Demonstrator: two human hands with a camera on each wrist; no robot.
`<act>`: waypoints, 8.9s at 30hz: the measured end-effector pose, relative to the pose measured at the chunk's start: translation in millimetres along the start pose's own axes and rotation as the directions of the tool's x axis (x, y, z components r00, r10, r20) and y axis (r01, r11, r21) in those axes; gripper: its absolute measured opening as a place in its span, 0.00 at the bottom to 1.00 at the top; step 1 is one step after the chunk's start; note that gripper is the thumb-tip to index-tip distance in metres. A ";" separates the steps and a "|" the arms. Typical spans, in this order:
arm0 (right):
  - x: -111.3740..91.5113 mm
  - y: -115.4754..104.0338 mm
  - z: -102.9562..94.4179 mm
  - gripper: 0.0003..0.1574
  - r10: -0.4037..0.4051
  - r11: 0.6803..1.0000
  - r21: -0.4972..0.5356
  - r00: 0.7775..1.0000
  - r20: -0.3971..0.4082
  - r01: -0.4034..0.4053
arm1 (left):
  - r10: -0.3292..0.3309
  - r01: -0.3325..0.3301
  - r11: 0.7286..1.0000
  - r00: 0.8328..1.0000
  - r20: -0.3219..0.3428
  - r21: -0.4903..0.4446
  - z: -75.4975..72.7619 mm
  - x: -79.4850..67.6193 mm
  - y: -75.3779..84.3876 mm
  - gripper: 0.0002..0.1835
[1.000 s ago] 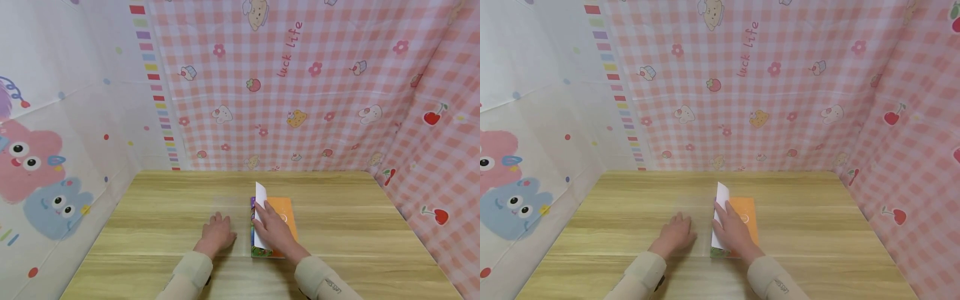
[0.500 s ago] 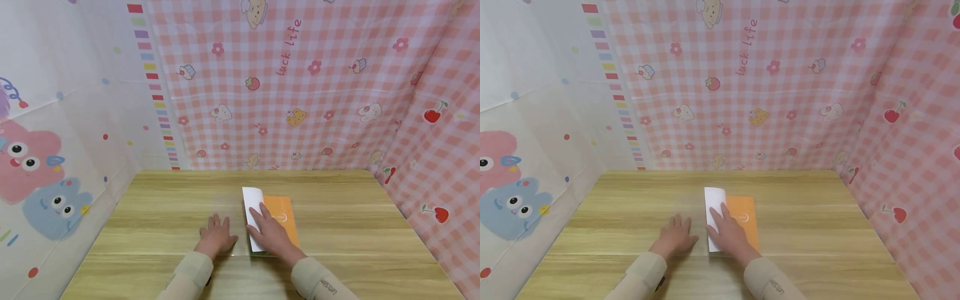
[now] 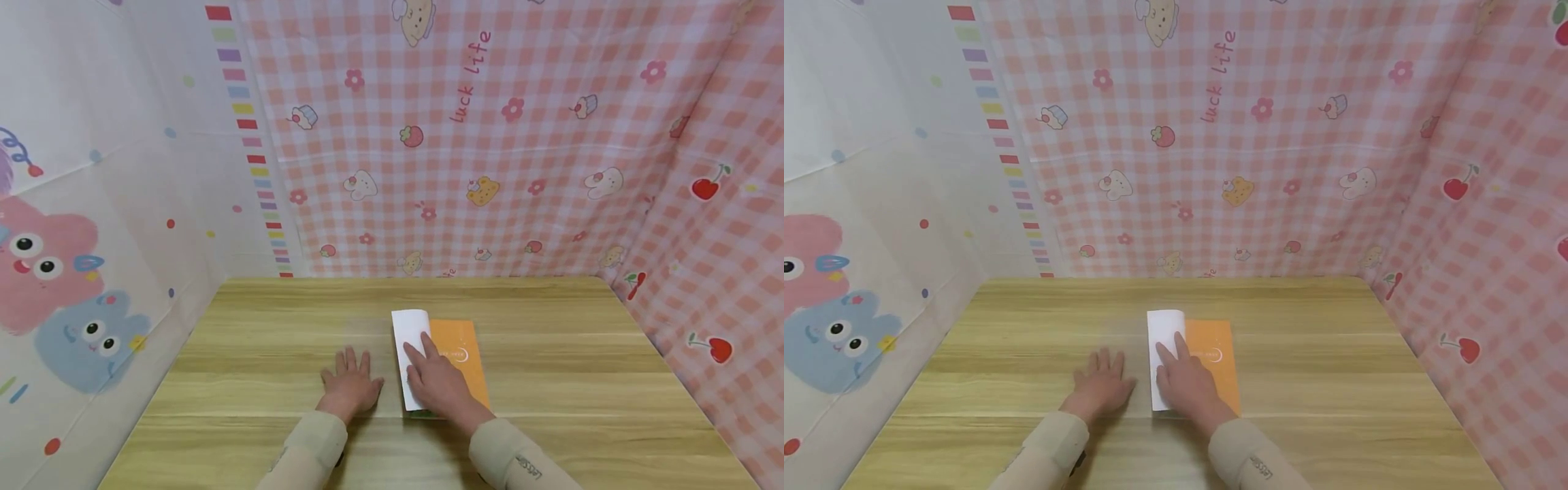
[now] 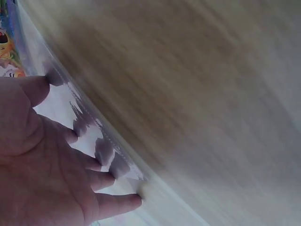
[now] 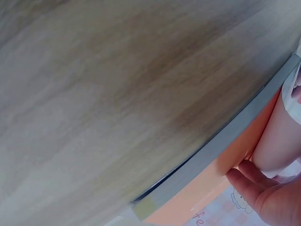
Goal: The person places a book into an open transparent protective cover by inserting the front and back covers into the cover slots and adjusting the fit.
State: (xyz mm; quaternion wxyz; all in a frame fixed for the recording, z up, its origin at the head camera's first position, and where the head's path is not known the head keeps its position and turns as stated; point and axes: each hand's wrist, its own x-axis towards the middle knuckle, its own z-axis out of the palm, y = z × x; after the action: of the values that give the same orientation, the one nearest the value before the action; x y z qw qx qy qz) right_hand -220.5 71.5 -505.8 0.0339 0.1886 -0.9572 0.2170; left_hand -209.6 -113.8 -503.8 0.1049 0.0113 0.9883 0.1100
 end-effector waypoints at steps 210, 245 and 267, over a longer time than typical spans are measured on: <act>11.7 7.6 12.2 0.37 -0.198 0.979 -0.019 0.975 0.099 0.201 | 0.040 -0.039 0.999 0.999 0.027 -0.027 -8.6 -0.4 -15.4 0.40; 8.9 16.3 27.5 0.39 -0.133 0.980 -0.129 0.983 0.127 0.149 | 0.050 -0.050 0.999 0.999 0.014 -0.013 -3.0 2.8 -16.4 0.43; 11.3 19.9 17.9 0.39 -0.127 0.964 -0.206 0.973 0.195 0.167 | 0.041 -0.041 0.999 0.999 0.021 -0.025 -1.6 5.8 -15.6 0.45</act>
State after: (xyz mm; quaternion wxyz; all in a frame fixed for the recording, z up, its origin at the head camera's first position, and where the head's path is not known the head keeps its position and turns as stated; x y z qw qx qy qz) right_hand -238.1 76.5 -528.3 -0.0162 0.2731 -0.9578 0.0881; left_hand -215.7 -129.1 -506.9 0.1136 0.0315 0.9852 0.1243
